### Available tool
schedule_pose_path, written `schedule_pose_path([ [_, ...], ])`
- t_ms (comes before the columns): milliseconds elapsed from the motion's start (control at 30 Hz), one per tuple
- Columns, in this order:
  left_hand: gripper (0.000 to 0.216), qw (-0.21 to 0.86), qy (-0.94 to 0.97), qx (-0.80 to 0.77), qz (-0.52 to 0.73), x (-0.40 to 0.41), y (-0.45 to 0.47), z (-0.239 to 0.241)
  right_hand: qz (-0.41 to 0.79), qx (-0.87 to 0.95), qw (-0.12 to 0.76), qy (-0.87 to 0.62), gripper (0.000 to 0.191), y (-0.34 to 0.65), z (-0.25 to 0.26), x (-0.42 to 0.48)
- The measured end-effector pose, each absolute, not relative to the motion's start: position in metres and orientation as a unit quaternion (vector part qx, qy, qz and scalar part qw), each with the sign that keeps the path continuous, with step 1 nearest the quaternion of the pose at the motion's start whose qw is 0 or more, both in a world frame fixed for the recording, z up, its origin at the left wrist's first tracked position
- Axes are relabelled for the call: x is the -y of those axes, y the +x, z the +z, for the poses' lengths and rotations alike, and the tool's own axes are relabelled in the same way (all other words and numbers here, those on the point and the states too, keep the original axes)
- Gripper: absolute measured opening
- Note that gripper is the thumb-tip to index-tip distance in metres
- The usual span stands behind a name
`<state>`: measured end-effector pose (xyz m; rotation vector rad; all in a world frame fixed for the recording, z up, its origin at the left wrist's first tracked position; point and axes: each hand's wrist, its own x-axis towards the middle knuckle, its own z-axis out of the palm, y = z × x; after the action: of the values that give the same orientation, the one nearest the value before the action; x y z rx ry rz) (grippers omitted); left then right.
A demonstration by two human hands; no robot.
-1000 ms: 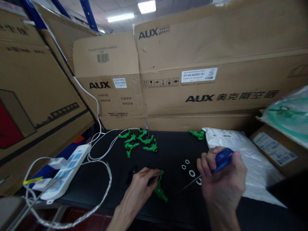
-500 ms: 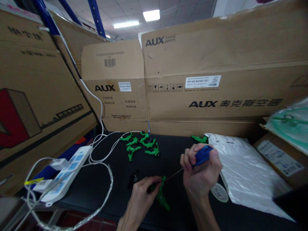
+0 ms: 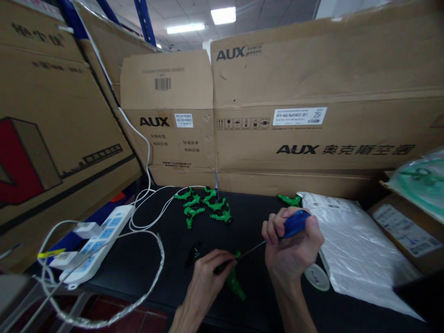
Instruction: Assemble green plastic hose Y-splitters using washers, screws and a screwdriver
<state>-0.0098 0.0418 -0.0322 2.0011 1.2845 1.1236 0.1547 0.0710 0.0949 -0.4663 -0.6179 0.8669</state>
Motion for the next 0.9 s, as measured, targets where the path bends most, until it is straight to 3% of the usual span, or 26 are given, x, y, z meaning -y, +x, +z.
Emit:
schedule_pose_path([
  [900, 0.011, 0.255, 0.731, -0.441, 0.454, -0.0434, -0.0108, -0.0406, 0.396, 0.277, 0.849, -0.213, 0.039, 0.1486, 0.0931, -0.0641],
])
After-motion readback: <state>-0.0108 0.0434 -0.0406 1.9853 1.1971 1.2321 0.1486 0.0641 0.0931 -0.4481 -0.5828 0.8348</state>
